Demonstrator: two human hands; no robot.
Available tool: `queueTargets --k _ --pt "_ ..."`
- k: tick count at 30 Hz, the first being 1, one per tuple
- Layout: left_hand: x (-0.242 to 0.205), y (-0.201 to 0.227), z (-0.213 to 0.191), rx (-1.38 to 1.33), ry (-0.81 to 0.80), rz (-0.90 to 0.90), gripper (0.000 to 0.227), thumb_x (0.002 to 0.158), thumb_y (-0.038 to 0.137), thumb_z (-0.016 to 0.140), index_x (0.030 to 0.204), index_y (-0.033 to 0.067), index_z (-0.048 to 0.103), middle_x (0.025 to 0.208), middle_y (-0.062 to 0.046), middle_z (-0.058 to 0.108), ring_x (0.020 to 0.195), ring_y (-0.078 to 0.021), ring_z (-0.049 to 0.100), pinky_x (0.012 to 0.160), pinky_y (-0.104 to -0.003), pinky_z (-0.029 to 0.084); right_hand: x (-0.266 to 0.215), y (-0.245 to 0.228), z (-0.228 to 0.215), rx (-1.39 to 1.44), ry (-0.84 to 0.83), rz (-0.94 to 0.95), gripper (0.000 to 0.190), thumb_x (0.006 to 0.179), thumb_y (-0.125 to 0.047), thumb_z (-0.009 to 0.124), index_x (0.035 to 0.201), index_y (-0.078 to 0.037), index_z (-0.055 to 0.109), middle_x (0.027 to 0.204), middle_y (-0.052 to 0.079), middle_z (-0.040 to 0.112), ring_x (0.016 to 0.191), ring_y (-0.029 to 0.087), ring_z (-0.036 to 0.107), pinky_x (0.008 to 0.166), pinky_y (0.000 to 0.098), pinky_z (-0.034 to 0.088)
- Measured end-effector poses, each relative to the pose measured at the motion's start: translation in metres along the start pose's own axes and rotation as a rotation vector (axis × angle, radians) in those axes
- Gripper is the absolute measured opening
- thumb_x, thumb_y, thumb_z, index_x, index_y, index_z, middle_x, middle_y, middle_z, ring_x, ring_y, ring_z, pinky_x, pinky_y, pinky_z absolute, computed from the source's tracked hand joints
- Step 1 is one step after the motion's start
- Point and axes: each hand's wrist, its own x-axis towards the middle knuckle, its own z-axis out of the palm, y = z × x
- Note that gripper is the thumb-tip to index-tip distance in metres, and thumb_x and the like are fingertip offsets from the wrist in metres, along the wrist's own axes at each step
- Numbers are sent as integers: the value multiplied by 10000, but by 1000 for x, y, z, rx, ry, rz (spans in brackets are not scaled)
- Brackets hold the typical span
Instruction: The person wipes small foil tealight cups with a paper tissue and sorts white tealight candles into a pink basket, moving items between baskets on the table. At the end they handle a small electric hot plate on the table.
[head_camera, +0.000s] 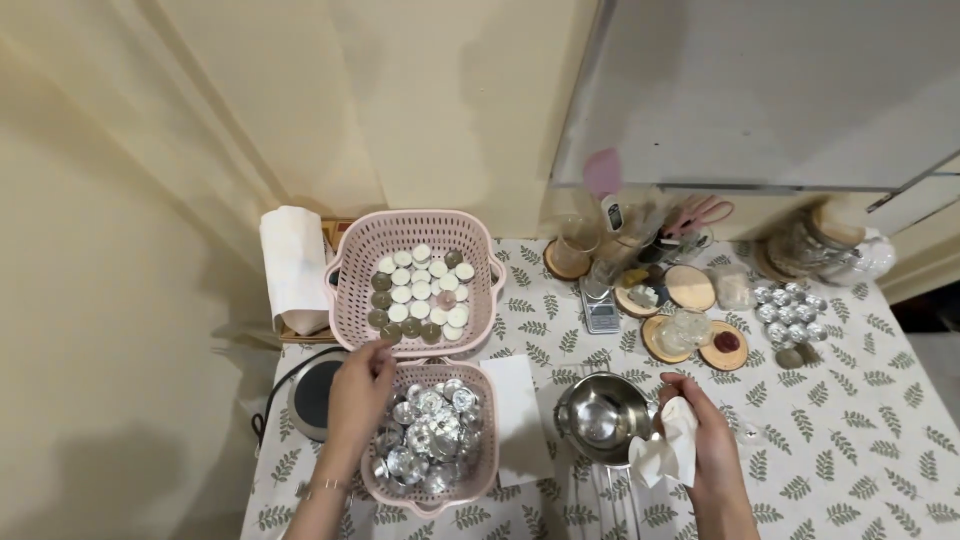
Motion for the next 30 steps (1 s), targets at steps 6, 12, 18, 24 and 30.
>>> queueTargets --k 6,12,18,24,30 --pt "69 7 16 227 -208 243 341 887 95 666 1216 124 751 1071 -139 751 884 -266 726 904 -390 552 -1 23 39 -28 -32 31 304 1047 -261 499 1182 -21 628 802 21 611 605 124 543 517 271 439" --pt "111 -2 63 261 -321 263 515 828 126 750 1330 127 636 1257 -148 655 1100 -311 646 1022 -422 490 10 29 69 -86 -2 28 316 1010 -199 504 1208 17 620 800 33 617 625 127 563 547 273 458" --pt "145 -6 109 325 -350 173 602 832 192 757 1385 64 556 1295 -208 574 1216 -377 547 1041 -443 465 14 6 106 -151 178 82 308 1020 -201 494 1215 2 619 815 34 603 665 129 564 604 280 465" --pt "147 8 124 408 -281 66 590 808 380 787 1215 -11 613 1242 -197 613 1190 -338 597 1017 -434 521 45 20 95 -91 117 80 264 1007 -169 509 1173 -5 633 840 22 612 699 105 587 619 258 470" --pt "166 -5 130 508 -252 62 433 808 295 767 1101 -14 694 1205 -195 654 1076 -323 678 915 -419 588 58 23 104 -131 115 91 239 996 -166 530 1138 -21 657 840 22 616 652 117 567 557 287 466"
